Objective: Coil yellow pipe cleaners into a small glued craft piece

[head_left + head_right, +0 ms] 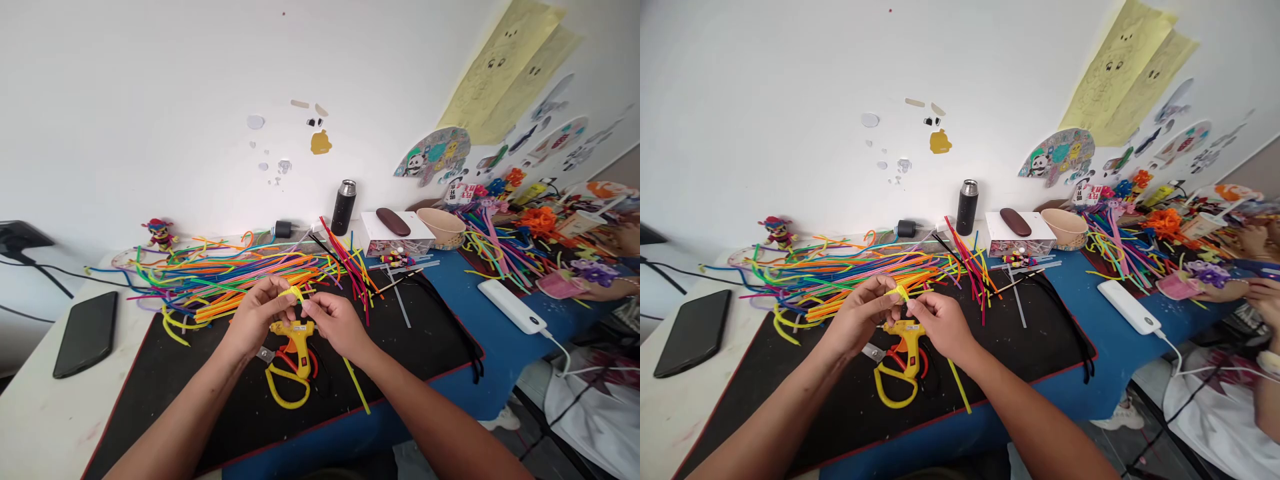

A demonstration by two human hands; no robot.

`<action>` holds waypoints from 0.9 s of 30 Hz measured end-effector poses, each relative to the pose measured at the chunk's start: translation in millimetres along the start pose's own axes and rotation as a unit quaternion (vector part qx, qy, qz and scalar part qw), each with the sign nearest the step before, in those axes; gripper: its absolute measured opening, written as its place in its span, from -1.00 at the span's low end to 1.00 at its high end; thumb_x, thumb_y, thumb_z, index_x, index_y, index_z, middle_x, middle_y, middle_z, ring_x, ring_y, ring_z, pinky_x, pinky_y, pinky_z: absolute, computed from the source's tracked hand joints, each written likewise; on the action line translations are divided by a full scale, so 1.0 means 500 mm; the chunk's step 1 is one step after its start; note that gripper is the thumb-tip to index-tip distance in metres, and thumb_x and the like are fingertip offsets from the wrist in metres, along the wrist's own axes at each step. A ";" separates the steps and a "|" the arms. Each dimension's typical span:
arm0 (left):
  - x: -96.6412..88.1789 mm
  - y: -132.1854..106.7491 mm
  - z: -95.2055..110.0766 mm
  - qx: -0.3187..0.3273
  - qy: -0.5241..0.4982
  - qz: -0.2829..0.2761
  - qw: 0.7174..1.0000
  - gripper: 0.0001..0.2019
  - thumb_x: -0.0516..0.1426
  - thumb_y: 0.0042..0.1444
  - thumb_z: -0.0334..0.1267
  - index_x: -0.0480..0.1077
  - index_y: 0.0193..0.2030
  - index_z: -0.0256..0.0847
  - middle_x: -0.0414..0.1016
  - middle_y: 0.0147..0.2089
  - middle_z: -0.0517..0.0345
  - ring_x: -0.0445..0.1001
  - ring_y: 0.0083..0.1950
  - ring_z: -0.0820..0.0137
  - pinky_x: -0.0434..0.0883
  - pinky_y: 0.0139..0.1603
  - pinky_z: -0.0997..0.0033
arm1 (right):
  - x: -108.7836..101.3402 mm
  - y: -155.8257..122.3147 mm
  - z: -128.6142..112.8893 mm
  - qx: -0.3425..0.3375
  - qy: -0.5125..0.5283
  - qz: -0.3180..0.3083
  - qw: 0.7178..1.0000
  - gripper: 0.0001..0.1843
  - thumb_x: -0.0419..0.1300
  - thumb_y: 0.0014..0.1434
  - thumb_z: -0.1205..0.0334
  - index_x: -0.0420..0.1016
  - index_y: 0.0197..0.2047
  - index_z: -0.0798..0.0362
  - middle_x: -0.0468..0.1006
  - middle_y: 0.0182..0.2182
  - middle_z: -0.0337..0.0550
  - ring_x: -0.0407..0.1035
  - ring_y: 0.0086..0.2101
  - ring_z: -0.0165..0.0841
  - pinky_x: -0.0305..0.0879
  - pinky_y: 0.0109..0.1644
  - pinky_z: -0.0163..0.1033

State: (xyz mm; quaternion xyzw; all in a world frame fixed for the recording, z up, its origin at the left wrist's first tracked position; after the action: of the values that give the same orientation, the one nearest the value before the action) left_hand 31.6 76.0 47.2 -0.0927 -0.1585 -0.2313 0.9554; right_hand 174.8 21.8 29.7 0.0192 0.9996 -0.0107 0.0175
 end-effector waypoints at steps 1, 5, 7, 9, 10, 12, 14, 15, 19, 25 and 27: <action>0.000 0.000 0.000 -0.006 -0.006 0.003 1.000 -0.61 0.48 -0.05 -0.14 0.41 -0.22 -0.19 0.53 -0.54 0.27 0.48 -0.55 0.46 0.39 -0.54 0.56 | 0.000 0.000 0.001 0.001 0.001 0.000 1.000 -0.52 0.27 0.27 -0.23 0.54 -0.36 0.05 0.17 -0.68 -0.43 0.05 -0.64 -0.47 0.00 -0.54 -0.33; 0.000 -0.002 -0.001 -0.022 -0.020 0.010 1.000 -0.58 0.50 -0.09 -0.14 0.41 -0.24 -0.19 0.52 -0.55 0.28 0.48 -0.57 0.47 0.38 -0.58 0.58 | 0.001 0.000 0.002 0.000 0.000 -0.005 1.000 -0.53 0.27 0.27 -0.21 0.55 -0.36 0.06 0.17 -0.68 -0.42 0.06 -0.63 -0.47 -0.01 -0.53 -0.33; 0.001 -0.002 -0.001 -0.028 -0.026 0.010 0.999 -0.58 0.50 -0.10 -0.14 0.41 -0.24 -0.20 0.51 -0.55 0.28 0.47 -0.58 0.47 0.37 -0.59 0.59 | 0.000 -0.001 0.002 -0.001 0.002 -0.003 1.000 -0.53 0.27 0.27 -0.21 0.56 -0.36 0.06 0.19 -0.68 -0.41 0.07 -0.63 -0.47 0.00 -0.53 -0.33; 0.003 -0.002 -0.002 -0.035 -0.037 0.006 0.999 -0.57 0.51 -0.12 -0.14 0.41 -0.24 -0.20 0.52 -0.53 0.28 0.47 -0.59 0.48 0.37 -0.61 0.60 | -0.001 -0.001 0.003 -0.002 0.005 -0.003 1.000 -0.54 0.28 0.27 -0.20 0.56 -0.36 0.06 0.19 -0.68 -0.42 0.07 -0.63 -0.47 0.00 -0.53 -0.33; 0.003 -0.001 -0.002 -0.038 -0.043 0.003 0.998 -0.57 0.51 -0.12 -0.14 0.42 -0.25 -0.21 0.53 -0.52 0.27 0.47 -0.59 0.49 0.38 -0.61 0.60 | 0.000 -0.001 0.003 -0.002 0.005 -0.004 1.000 -0.54 0.28 0.27 -0.20 0.56 -0.36 0.06 0.18 -0.69 -0.42 0.06 -0.64 -0.47 -0.01 -0.54 -0.33; 0.004 -0.001 -0.006 -0.047 -0.054 -0.005 0.997 -0.58 0.51 -0.12 -0.16 0.43 -0.25 -0.21 0.53 -0.52 0.26 0.47 -0.59 0.49 0.38 -0.62 0.61 | 0.000 -0.002 0.003 -0.003 0.006 -0.007 1.000 -0.55 0.27 0.28 -0.19 0.55 -0.36 0.05 0.17 -0.70 -0.43 0.05 -0.65 -0.47 -0.03 -0.55 -0.33; 0.004 -0.001 -0.010 -0.058 -0.065 -0.009 0.996 -0.60 0.51 -0.11 -0.18 0.44 -0.25 -0.21 0.53 -0.54 0.26 0.46 -0.60 0.49 0.38 -0.63 0.62 | 0.000 -0.002 0.002 -0.005 0.008 -0.007 1.000 -0.54 0.27 0.28 -0.20 0.55 -0.36 0.05 0.16 -0.70 -0.44 0.04 -0.66 -0.48 -0.05 -0.56 -0.33; 0.003 -0.002 -0.011 -0.063 -0.071 -0.010 0.995 -0.60 0.51 -0.12 -0.19 0.44 -0.25 -0.22 0.53 -0.54 0.26 0.46 -0.60 0.50 0.37 -0.63 0.62 | -0.001 -0.002 0.002 -0.005 0.009 -0.007 1.000 -0.54 0.27 0.28 -0.20 0.55 -0.36 0.05 0.16 -0.70 -0.44 0.03 -0.66 -0.48 -0.05 -0.56 -0.33; 0.006 -0.003 -0.016 -0.087 -0.093 -0.013 0.992 -0.60 0.52 -0.14 -0.22 0.46 -0.26 -0.23 0.56 -0.52 0.23 0.45 -0.62 0.51 0.36 -0.65 0.63 | 0.000 -0.004 0.002 -0.003 0.010 -0.011 1.000 -0.54 0.27 0.28 -0.20 0.55 -0.36 0.06 0.16 -0.71 -0.45 0.03 -0.66 -0.48 -0.06 -0.56 -0.33; 0.013 -0.007 -0.018 -0.105 -0.103 -0.024 0.989 -0.60 0.52 -0.14 -0.22 0.46 -0.25 -0.23 0.58 -0.49 0.20 0.46 -0.62 0.51 0.37 -0.66 0.63 | 0.002 -0.006 0.003 0.009 0.031 -0.017 0.999 -0.52 0.29 0.24 -0.24 0.52 -0.36 0.06 0.15 -0.71 -0.47 0.00 -0.67 -0.50 -0.08 -0.58 -0.33; 0.015 -0.008 -0.019 -0.108 -0.101 -0.028 0.989 -0.61 0.51 -0.12 -0.21 0.46 -0.25 -0.24 0.59 -0.47 0.19 0.47 -0.61 0.50 0.37 -0.66 0.63 | 0.002 -0.006 0.004 0.013 0.042 -0.021 0.999 -0.50 0.30 0.23 -0.27 0.51 -0.36 0.05 0.15 -0.72 -0.47 -0.01 -0.68 -0.51 -0.09 -0.58 -0.33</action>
State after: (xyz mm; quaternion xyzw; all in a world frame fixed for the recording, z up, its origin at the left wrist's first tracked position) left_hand 38.4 67.1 41.1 -0.2134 -0.2312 -0.2635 0.9119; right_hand 173.6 18.8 27.7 -0.0010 0.9994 -0.0236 -0.0247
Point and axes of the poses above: each hand's wrist, its own y-axis towards the middle knuckle, its own x-axis out of the palm, z = x × y, the point moved 7 cm from there along y, towards the middle knuckle
